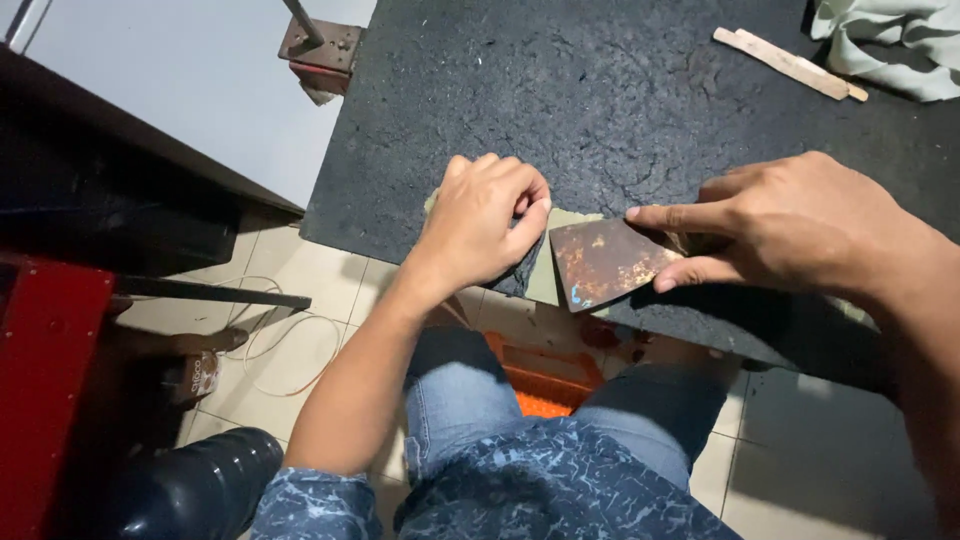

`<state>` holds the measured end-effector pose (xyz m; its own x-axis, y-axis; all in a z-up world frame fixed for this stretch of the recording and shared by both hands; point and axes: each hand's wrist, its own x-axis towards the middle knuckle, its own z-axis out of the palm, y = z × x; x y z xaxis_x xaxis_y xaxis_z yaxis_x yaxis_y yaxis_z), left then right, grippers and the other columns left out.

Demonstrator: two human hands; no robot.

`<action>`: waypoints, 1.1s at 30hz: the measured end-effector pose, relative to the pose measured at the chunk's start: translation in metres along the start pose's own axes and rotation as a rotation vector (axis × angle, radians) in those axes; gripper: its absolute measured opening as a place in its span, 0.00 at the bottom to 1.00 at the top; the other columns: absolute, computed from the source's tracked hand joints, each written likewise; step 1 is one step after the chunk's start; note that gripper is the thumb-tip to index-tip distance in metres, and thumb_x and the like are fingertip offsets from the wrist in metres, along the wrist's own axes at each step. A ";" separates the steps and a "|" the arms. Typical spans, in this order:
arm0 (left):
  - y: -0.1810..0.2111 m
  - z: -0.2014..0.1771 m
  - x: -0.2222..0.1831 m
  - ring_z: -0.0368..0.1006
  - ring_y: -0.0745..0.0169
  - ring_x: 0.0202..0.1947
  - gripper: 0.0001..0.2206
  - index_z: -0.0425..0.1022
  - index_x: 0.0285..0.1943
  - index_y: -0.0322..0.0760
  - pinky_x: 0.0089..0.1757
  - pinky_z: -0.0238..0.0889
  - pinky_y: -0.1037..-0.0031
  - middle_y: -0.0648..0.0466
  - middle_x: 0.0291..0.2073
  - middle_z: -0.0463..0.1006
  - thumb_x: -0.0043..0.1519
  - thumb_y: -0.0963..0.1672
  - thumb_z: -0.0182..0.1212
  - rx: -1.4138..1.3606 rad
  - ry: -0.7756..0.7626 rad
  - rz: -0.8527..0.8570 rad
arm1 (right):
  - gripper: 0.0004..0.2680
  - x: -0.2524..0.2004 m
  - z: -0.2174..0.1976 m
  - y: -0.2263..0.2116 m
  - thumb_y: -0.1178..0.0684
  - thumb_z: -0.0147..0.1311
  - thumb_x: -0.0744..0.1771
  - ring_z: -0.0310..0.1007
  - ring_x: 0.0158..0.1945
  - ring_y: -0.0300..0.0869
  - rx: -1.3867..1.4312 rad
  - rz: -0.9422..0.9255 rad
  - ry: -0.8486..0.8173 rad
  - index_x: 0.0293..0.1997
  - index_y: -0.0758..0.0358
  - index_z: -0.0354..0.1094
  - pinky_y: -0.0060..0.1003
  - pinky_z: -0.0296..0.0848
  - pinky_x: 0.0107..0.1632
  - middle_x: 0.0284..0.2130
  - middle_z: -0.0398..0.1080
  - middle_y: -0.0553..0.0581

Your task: Using a metal scraper to remove dried ink or adhesive residue from a screen printing platen.

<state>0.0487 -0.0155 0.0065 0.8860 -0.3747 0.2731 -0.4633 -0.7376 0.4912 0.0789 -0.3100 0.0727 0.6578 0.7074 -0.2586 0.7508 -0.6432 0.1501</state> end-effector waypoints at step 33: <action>0.002 -0.001 -0.002 0.67 0.57 0.33 0.07 0.71 0.36 0.43 0.41 0.52 0.61 0.60 0.28 0.74 0.66 0.45 0.50 0.004 0.024 0.015 | 0.27 0.020 -0.035 0.000 0.18 0.45 0.59 0.81 0.52 0.48 0.055 0.299 -0.275 0.66 0.14 0.61 0.46 0.80 0.41 0.50 0.78 0.40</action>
<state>0.0460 -0.0154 0.0074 0.8781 -0.3722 0.3006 -0.4767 -0.7341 0.4836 0.0942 -0.2859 0.1010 0.8004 0.3867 -0.4580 0.5194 -0.8288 0.2079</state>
